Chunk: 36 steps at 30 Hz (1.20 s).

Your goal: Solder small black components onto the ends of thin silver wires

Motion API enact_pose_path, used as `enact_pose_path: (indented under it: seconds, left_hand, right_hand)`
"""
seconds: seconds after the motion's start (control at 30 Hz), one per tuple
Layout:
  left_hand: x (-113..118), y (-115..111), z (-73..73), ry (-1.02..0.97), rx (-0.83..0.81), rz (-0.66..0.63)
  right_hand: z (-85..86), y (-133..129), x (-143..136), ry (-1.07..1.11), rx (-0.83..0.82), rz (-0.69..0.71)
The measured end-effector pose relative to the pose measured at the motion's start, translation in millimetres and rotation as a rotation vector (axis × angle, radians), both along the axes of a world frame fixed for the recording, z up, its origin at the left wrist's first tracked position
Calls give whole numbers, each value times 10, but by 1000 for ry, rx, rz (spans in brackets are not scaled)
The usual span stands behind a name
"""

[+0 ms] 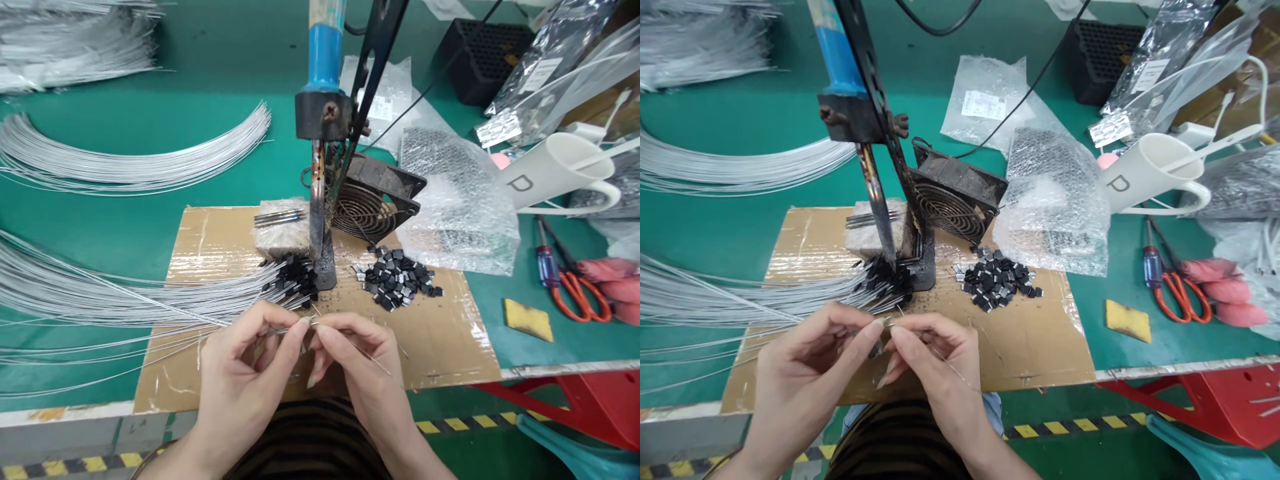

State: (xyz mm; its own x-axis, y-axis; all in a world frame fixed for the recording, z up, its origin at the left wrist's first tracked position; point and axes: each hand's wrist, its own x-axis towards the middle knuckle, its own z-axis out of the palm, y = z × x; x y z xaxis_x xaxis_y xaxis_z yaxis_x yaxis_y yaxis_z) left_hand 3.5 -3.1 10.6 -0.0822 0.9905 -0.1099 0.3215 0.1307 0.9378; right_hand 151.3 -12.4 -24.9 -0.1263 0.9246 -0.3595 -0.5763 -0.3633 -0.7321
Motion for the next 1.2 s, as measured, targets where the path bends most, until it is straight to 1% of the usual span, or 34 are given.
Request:
enact_pose_path:
  seconds: [0.17,0.4,0.57,0.8,1.0,1.1,1.2]
  left_hand:
    - [-1,-8,-7,11,43,-31]
    - [-31,-19,-78,80,130,-95]
    - [-44,-30,-111,103,195,-115]
    - [-20,-44,-123,137,248,-103]
    - [-14,-31,-119,184,326,-126]
    - [-47,-26,-121,245,357,-155]
    - [-72,-30,-123,280,354,-175]
  right_hand:
    - [9,-7,-24,-67,15,-28]
    - [4,-41,0,-80,36,-38]
    - [0,-52,15,-93,53,-47]
    - [-10,-44,7,-32,35,-34]
    - [2,0,15,63,-36,-17]
    - [15,30,58,84,-70,13]
    - [22,47,111,75,-70,64]
